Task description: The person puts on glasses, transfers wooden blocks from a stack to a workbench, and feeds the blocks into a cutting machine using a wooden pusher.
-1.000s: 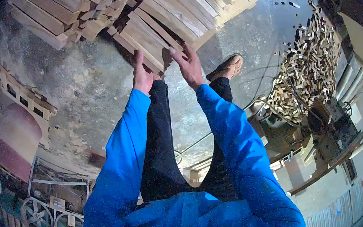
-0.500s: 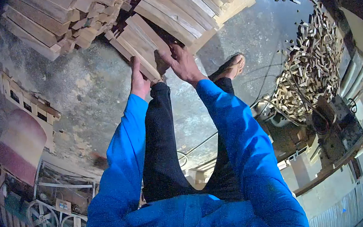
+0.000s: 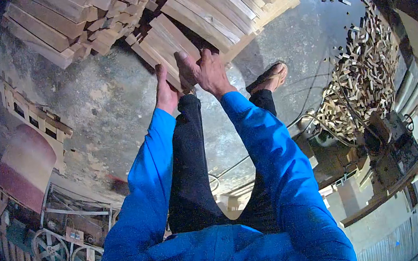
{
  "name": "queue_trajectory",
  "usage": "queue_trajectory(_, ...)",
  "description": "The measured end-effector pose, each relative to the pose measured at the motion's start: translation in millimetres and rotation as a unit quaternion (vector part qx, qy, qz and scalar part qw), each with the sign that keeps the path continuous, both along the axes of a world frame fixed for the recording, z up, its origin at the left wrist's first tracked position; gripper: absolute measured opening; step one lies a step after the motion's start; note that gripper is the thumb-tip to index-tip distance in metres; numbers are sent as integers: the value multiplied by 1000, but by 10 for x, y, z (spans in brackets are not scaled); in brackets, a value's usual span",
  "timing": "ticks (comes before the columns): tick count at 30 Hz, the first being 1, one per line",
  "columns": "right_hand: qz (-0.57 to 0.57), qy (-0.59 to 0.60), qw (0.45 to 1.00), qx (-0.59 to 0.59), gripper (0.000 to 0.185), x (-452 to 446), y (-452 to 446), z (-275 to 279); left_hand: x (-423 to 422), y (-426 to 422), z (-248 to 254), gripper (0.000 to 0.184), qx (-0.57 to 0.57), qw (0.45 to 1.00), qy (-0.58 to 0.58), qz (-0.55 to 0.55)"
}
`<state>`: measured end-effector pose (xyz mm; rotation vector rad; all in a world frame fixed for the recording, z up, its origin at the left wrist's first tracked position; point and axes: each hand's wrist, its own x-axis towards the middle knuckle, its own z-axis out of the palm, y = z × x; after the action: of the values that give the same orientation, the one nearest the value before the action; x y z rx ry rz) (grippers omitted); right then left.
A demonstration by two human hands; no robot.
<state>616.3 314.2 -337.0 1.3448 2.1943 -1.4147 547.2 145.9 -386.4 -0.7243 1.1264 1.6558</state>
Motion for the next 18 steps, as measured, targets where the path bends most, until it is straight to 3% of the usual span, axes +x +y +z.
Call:
queue_trajectory(7, 15, -10, 1000, -6, 85, -36, -37, 101, -23, -53, 37, 93, -17, 999, 30, -16)
queue_trajectory(9, 19, -32, 994, -101, 89, -68, 51, 153, -5, -156, -156, 94, -10, 1000, 14, -22)
queue_trajectory(18, -3, -35, 969, -246, 107, -114, 260, -29, -73, -115, -12, 92, -45, 996, 36, -68)
